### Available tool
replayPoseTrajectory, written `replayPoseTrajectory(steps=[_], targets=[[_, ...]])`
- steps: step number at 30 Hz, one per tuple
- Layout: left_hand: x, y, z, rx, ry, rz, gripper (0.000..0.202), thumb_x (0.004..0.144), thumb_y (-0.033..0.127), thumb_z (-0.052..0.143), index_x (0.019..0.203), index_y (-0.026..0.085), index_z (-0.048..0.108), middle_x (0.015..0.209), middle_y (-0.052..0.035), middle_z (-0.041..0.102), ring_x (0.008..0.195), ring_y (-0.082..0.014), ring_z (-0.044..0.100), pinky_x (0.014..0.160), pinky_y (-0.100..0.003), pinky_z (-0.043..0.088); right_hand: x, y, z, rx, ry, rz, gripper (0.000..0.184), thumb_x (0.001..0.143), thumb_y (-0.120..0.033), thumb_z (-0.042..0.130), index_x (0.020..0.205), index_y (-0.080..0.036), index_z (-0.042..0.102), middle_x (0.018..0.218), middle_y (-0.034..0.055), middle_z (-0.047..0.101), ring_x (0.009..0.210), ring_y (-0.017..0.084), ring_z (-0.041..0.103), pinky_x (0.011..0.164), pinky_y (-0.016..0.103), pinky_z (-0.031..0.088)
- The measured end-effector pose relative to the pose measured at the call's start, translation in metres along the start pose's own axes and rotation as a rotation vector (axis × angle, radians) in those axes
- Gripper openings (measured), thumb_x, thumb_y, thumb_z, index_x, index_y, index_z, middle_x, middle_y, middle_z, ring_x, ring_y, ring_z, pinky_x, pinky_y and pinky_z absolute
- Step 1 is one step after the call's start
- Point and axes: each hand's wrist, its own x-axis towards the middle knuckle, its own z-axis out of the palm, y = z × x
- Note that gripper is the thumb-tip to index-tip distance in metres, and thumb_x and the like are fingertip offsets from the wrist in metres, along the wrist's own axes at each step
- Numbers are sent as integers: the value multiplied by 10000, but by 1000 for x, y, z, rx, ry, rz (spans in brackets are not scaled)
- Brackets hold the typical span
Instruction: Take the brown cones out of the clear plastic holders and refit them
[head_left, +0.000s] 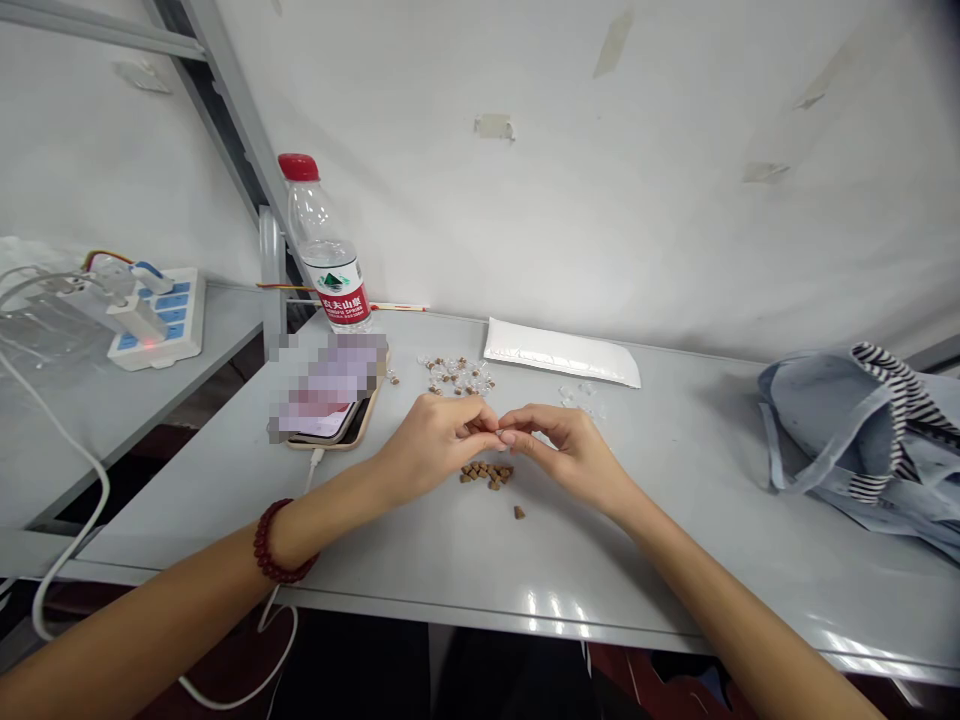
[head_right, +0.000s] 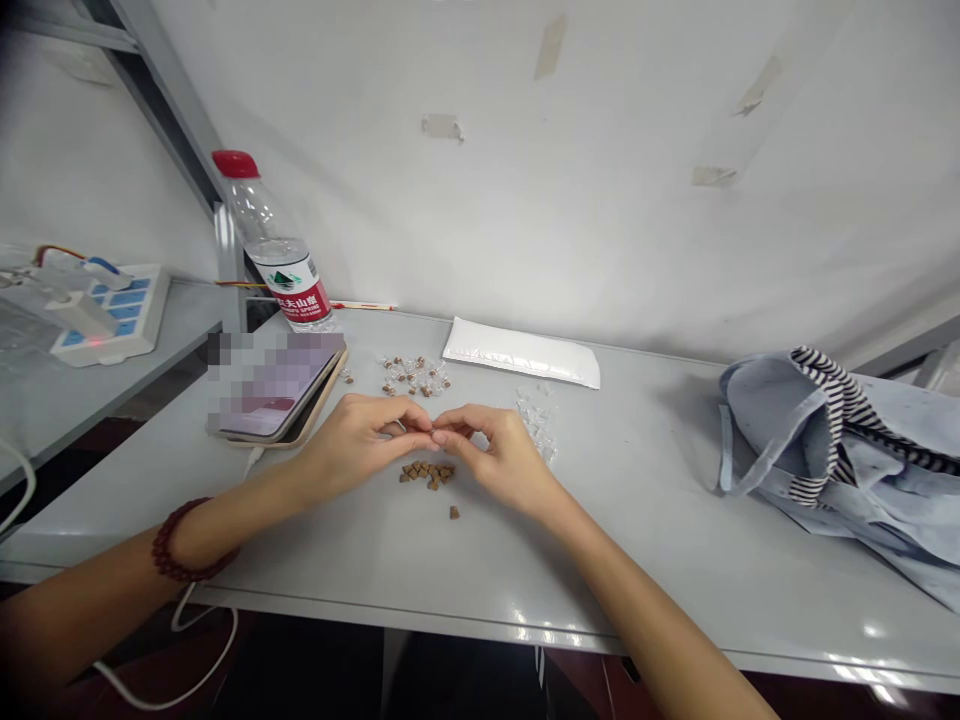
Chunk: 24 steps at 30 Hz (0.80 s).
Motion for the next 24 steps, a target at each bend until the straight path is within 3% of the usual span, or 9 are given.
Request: replayPoseTrajectory(steps=[4, 7, 11, 16, 21, 24], targets=[[-2, 5, -2, 6, -1, -19, 116, 765, 217, 668, 661, 167, 668, 568, 26, 632, 512, -91, 522, 482, -198, 402, 0, -2, -3, 2, -26, -15, 136, 872, -235, 559, 865, -216, 693, 844, 13, 715, 791, 157, 643, 754, 321, 492], [-2, 3, -5, 1, -18, -55, 153, 780, 252, 660, 655, 163, 659, 526, 31, 596, 458, -84, 475, 450, -203, 369, 1, 2, -10, -68, 39, -27, 122, 868, -252, 565, 874, -220, 683, 823, 14, 702, 779, 164, 635, 741, 326, 493], [2, -12, -4, 169, -71, 13, 135, 796, 229, 647, 678, 163, 648, 603, 15, 642, 543, -103, 535, 536, -214, 402, 5, 20, -27, -309, 156, -55, 116, 862, -263, 565, 883, -211, 667, 808, 38, 679, 749, 184, 626, 689, 333, 493], [6, -26, -2, 303, -145, 147, 150, 857, 211, 571, 745, 159, 657, 704, -7, 687, 620, -121, 588, 627, -233, 430, 10, 45, -40, -545, 140, -89, 87, 849, -204, 560, 870, -191, 644, 838, 66, 672, 795, 214, 618, 697, 363, 498], [13, -24, -22, 378, 61, -4, 190, 888, 260, 512, 849, 179, 680, 783, -19, 715, 684, -151, 625, 665, -251, 448, 9, 49, -42, -610, 38, -62, 110, 859, -170, 536, 890, -179, 641, 898, 88, 675, 866, 236, 609, 717, 375, 501], [16, -32, -34, 590, 72, -88, 212, 886, 228, 467, 877, 164, 669, 843, -64, 698, 768, -204, 628, 708, -303, 459, 8, 47, -44, -630, 21, -56, 124, 865, -167, 528, 904, -181, 645, 923, 93, 671, 885, 240, 604, 718, 374, 504]])
